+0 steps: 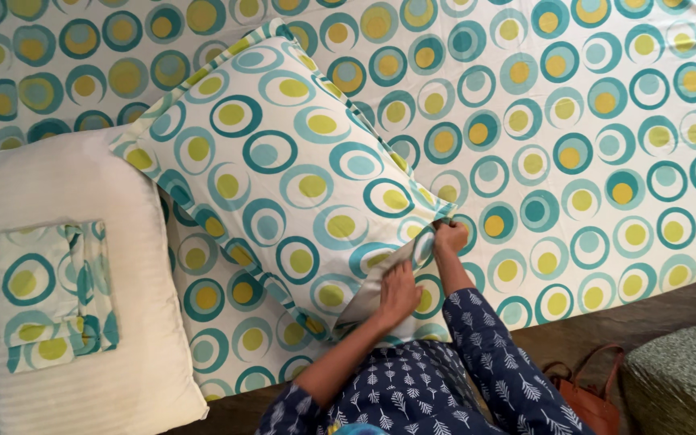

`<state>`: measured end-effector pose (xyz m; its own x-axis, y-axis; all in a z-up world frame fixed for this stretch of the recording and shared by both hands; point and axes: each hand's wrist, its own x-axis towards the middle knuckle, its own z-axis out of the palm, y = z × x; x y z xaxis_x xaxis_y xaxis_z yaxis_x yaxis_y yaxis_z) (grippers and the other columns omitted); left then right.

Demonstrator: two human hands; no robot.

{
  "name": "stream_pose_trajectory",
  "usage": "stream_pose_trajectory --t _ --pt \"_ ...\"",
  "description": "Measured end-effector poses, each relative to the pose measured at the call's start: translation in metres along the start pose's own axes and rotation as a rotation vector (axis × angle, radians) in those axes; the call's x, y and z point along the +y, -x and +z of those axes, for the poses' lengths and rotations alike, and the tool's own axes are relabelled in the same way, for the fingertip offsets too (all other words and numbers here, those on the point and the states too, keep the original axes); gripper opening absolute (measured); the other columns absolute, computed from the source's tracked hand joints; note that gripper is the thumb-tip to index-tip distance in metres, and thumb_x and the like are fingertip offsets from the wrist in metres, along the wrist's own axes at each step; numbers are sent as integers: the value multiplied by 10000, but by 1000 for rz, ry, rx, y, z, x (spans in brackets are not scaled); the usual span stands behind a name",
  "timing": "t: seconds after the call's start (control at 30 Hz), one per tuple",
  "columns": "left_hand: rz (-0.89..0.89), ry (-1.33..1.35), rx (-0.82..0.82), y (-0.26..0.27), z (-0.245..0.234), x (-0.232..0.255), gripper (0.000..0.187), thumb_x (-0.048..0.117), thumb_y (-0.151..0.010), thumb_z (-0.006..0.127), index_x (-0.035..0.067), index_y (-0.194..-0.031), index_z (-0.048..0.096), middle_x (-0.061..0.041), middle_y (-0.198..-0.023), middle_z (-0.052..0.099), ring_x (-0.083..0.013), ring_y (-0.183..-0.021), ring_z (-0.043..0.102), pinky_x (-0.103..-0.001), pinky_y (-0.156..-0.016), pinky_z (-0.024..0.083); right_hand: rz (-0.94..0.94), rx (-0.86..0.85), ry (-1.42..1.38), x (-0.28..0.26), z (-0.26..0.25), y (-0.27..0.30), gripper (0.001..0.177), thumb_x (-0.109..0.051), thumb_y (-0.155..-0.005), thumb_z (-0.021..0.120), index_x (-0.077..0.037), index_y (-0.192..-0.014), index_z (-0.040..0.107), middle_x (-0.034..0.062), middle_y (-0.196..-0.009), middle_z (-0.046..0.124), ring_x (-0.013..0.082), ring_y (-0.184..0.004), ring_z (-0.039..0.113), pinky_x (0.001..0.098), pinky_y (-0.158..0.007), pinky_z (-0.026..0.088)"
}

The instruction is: The person inserts a white pillow into a patterned pillowcase on a bed. They align the pillowcase, tuck the pillow in, smooth the fabric, and adjust the corners to fit neatly.

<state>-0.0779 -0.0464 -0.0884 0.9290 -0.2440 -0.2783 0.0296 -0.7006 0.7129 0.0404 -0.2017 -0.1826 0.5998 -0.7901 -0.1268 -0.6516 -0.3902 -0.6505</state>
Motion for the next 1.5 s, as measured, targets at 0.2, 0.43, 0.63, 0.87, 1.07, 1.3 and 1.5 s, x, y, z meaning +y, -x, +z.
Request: stream_pose_trajectory --t 0.2,0.43,0.63,0.87,1.07,1.3,1.5 --pt "231 -253 224 85 -22 -48 406 78 -892 622 30 -1295 640 -161 -1235 620 -309 -1131 584 -454 -982 449 -425 -124 -88 21 -40 1 471 -228 -784 894 48 -1092 668 212 -1024 682 378 -918 661 446 -802 522" --pt "353 -549 401 100 -25 -85 443 171 -878 622 191 -1318 668 -60 -1331 599 -245 -1216 557 -438 -942 443 -1685 -566 66 26 -124 103 332 -178 -816 737 -137 -1142 694 88 -1233 656 278 -1056 690 437 -843 539" --pt "294 -534 497 84 -8 -96 276 158 -926 647 122 -1193 706 -43 -1278 640 -229 -1123 633 -408 -888 498 -1256 -918 591 -1 -116 130 478 -240 -822 773 -61 -1251 660 155 -1204 624 317 -891 686 443 -697 558" --pt "121 -366 445 52 21 -103 138 89 -889 639 110 -1016 686 -96 -1152 688 -306 -1027 692 -433 -874 561 -1393 -1167 511 -26 -101 106 73 -180 -804 762 -119 -838 738 36 -994 688 263 -885 684 417 -687 543" --pt "256 51 201 82 -22 -99 230 94 -949 634 51 -1172 668 -154 -1116 672 -361 -1055 634 -464 -948 499 -1417 -931 281 -37 -97 116 69 -192 -815 730 -131 -846 718 13 -1025 696 254 -948 656 422 -776 504" --pt "4 -296 491 168 -7 -140 400 205 -949 684 65 -1314 598 -173 -1307 595 -333 -1201 573 -458 -1031 460 -1753 -716 345 -12 -102 123 157 -117 -825 686 -115 -982 683 53 -1113 676 244 -1102 592 384 -1003 437" --pt "323 -451 461 167 2 -150 605 172 -919 723 100 -1489 534 -154 -1381 545 -319 -1295 527 -470 -1111 405 -1853 -825 230 -12 -98 135 279 -164 -766 730 -76 -1024 670 92 -1061 667 280 -1057 619 408 -970 443"
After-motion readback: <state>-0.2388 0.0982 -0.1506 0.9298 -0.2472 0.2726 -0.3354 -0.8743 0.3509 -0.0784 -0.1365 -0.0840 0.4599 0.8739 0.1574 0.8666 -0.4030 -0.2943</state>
